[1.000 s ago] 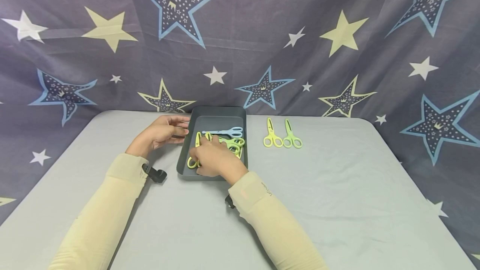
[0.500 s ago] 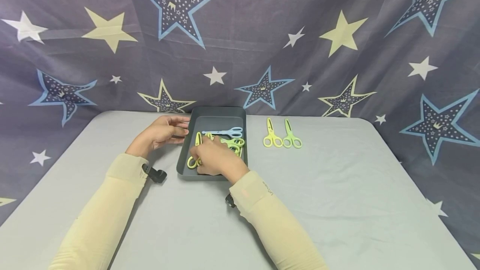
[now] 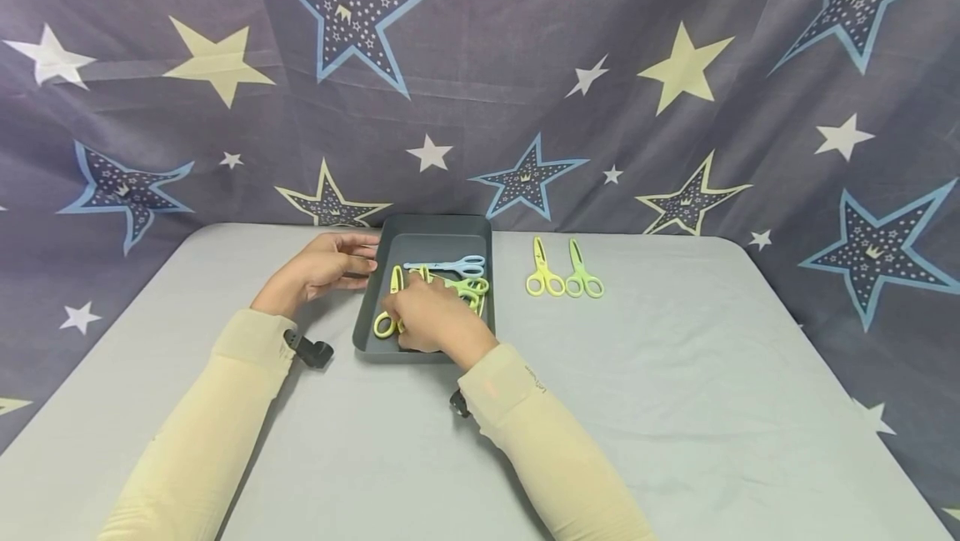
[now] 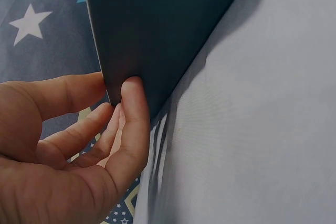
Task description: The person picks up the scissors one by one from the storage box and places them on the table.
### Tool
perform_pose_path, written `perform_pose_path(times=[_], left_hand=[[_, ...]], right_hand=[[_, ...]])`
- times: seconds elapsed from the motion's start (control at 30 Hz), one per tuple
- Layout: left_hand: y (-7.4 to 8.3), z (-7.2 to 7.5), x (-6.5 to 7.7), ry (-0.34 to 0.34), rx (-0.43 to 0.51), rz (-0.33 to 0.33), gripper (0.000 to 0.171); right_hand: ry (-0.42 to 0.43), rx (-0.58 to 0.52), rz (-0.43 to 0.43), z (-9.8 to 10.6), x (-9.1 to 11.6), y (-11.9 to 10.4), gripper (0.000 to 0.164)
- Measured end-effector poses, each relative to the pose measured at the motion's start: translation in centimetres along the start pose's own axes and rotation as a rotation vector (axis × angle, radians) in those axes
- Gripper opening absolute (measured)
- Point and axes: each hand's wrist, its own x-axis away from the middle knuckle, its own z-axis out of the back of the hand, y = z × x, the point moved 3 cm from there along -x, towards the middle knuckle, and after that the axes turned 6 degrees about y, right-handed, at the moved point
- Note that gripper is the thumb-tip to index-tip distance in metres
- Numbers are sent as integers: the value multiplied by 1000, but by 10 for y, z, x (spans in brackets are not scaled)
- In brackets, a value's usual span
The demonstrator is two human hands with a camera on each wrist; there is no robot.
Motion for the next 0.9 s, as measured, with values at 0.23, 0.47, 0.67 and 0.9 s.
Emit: perform_pose_path(times=[0.23, 0.47, 0.67, 0.9], left_hand=[[0, 0, 0, 3, 15, -3, 62], [0, -1, -1, -2, 16, 4, 63], [-1, 0, -3, 2, 24, 8, 63], [0, -1, -2, 2, 27, 8, 64]], right_hand=[[15, 28, -26, 2, 2, 0, 23], [66, 74, -28, 13, 5, 0, 31], [119, 119, -35, 24, 8, 3, 33], [205, 112, -78, 33, 14, 18, 32]])
